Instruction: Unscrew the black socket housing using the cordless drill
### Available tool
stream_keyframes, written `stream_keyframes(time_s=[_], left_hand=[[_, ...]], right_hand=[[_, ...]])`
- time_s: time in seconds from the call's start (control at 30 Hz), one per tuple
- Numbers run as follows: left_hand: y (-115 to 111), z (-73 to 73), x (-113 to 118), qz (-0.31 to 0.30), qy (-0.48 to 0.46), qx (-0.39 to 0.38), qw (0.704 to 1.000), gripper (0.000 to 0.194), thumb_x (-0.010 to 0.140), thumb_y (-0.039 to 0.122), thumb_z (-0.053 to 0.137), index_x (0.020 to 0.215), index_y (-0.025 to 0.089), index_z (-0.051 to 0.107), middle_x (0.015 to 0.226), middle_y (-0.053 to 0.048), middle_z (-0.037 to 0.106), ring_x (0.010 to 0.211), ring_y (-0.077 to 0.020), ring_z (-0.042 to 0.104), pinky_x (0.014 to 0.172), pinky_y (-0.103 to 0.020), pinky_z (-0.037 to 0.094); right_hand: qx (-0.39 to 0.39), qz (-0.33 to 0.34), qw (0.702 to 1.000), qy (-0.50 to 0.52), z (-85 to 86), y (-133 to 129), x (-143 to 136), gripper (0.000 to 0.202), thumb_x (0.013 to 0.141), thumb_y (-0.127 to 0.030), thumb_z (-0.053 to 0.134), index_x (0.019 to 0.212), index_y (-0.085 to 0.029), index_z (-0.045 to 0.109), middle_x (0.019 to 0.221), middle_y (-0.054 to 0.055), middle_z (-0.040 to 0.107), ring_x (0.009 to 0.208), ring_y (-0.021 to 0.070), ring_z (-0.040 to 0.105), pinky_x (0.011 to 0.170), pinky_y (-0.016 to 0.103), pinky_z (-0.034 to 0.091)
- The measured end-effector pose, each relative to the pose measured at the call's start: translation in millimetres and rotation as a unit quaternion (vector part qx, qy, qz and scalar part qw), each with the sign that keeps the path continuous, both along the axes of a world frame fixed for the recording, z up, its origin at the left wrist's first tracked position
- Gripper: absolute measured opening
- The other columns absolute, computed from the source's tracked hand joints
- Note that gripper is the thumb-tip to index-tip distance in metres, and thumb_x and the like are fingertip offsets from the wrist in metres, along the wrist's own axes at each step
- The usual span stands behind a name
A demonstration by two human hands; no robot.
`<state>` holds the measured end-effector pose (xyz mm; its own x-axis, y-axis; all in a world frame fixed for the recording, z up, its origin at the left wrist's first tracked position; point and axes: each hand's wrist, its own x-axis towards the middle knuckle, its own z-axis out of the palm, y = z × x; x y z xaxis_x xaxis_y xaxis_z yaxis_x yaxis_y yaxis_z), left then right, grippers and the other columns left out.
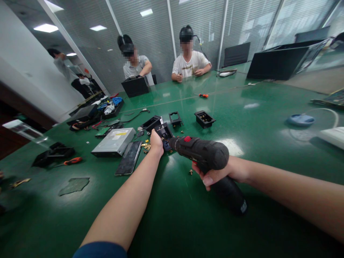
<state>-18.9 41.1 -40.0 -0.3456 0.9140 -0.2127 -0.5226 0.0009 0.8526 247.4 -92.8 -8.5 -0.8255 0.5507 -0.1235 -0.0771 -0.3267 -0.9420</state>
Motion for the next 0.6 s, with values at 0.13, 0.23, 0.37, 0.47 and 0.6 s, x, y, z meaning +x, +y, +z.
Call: stream_keyframes(time_s=[0.13, 0.23, 0.37, 0.47, 0.6], left_hand=[[0, 0.6, -1, -0.006, -0.002, 0.001, 1.0, 0.041, 0.116, 0.04, 0.049, 0.088, 0.023, 0.074, 0.078, -0.008, 0.077, 0.097, -0.0312, 0.091, 0.091, -0.041, 0.076], [0, -0.3, 0, 0.0, -0.002, 0.005, 1.0, 0.041, 0.116, 0.039, 0.049, 0.09, 0.021, 0.074, 0.082, -0.01, 0.08, 0.097, -0.0321, 0.091, 0.091, -0.042, 0.076], [4, -5.7, -3, 0.002, -0.008, 0.005, 1.0, 0.038, 0.115, 0.041, 0.052, 0.092, 0.021, 0.075, 0.087, -0.011, 0.084, 0.096, -0.0335, 0.091, 0.088, -0.044, 0.077], [9, -12.9, -10, -0.009, -0.005, 0.003, 1.0, 0.036, 0.112, 0.047, 0.057, 0.094, 0.022, 0.075, 0.085, -0.008, 0.082, 0.092, -0.0324, 0.09, 0.087, -0.043, 0.076], [15, -21.0, -18, -0.016, 0.013, -0.004, 1.0, 0.038, 0.111, 0.05, 0.056, 0.093, 0.023, 0.076, 0.083, -0.005, 0.079, 0.085, -0.0287, 0.087, 0.086, -0.041, 0.074]], right_hand=[[0.0, -0.002, 1.0, -0.001, -0.8, 1, 1, 0.062, 0.064, -0.045, 0.122, 0.096, -0.018, 0.076, 0.084, -0.003, 0.075, 0.067, 0.016, 0.075, 0.064, 0.03, 0.068], [0.0, 0.002, 1.0, 0.001, -0.5, 1, 1, 0.063, 0.064, -0.046, 0.122, 0.094, -0.017, 0.075, 0.083, -0.002, 0.076, 0.065, 0.0152, 0.074, 0.062, 0.029, 0.067], [-0.003, 0.007, 1.0, 0.004, 0.7, 1, 0, 0.064, 0.062, -0.044, 0.124, 0.092, -0.017, 0.074, 0.082, -0.002, 0.076, 0.064, 0.0148, 0.074, 0.062, 0.028, 0.065], [-0.008, 0.007, 1.0, 0.007, 0.3, 1, -1, 0.064, 0.061, -0.042, 0.123, 0.093, -0.017, 0.073, 0.082, -0.002, 0.076, 0.065, 0.0155, 0.074, 0.062, 0.03, 0.066], [-0.013, 0.009, 1.0, 0.006, -1.7, 1, -1, 0.063, 0.061, -0.039, 0.122, 0.095, -0.018, 0.074, 0.08, -0.002, 0.076, 0.064, 0.0158, 0.073, 0.063, 0.031, 0.067]])
